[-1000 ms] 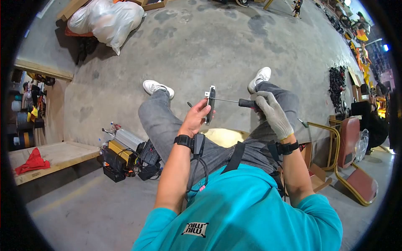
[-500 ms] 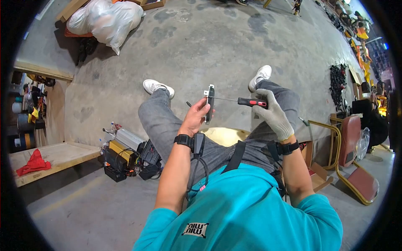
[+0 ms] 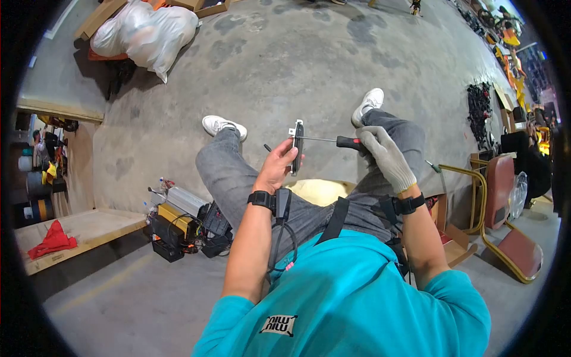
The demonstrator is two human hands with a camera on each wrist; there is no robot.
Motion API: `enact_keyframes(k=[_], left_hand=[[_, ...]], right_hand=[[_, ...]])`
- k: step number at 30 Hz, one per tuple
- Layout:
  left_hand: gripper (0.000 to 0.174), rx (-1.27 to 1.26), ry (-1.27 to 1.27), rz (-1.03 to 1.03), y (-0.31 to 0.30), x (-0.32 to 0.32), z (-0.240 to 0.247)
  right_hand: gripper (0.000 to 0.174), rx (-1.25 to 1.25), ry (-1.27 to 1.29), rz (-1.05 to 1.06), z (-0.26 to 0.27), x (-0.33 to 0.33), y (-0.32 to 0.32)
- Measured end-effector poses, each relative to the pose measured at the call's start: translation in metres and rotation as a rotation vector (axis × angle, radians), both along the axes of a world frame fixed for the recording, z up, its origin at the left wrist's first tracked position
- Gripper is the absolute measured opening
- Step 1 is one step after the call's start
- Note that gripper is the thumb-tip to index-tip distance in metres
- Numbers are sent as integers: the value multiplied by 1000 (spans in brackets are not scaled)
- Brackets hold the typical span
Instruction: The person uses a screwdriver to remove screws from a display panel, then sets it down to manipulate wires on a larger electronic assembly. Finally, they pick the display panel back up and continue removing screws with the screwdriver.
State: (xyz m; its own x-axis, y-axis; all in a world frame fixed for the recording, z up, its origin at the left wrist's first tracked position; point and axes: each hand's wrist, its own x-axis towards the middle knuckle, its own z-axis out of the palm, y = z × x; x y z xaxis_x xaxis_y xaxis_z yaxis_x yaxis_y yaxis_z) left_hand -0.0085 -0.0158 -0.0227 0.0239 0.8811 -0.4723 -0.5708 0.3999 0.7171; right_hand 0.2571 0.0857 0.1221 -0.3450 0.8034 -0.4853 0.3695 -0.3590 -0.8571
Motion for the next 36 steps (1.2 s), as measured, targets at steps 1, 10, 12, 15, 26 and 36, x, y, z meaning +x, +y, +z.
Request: enact_keyframes(k=[1, 10, 12, 15, 26, 36], left_hand=[[53, 6, -5, -8, 0, 0, 0], [51, 6, 27, -27, -1, 0, 3], [51, 1, 34, -24, -1, 0, 4], [50, 3, 38, -24, -1, 1, 2], [48, 19, 20, -23, -1, 0, 0], [49, 29, 3, -23, -2, 0, -1]], right_hand=[[50, -1, 4, -5, -1, -1, -2], [48, 58, 44, -7, -4, 2, -5], [48, -39, 24, -6, -7, 3, -3], [45, 144, 59, 10, -7, 0, -11], [53, 148, 104, -20, -22, 4, -13], [50, -15, 71, -24, -12, 7, -6]])
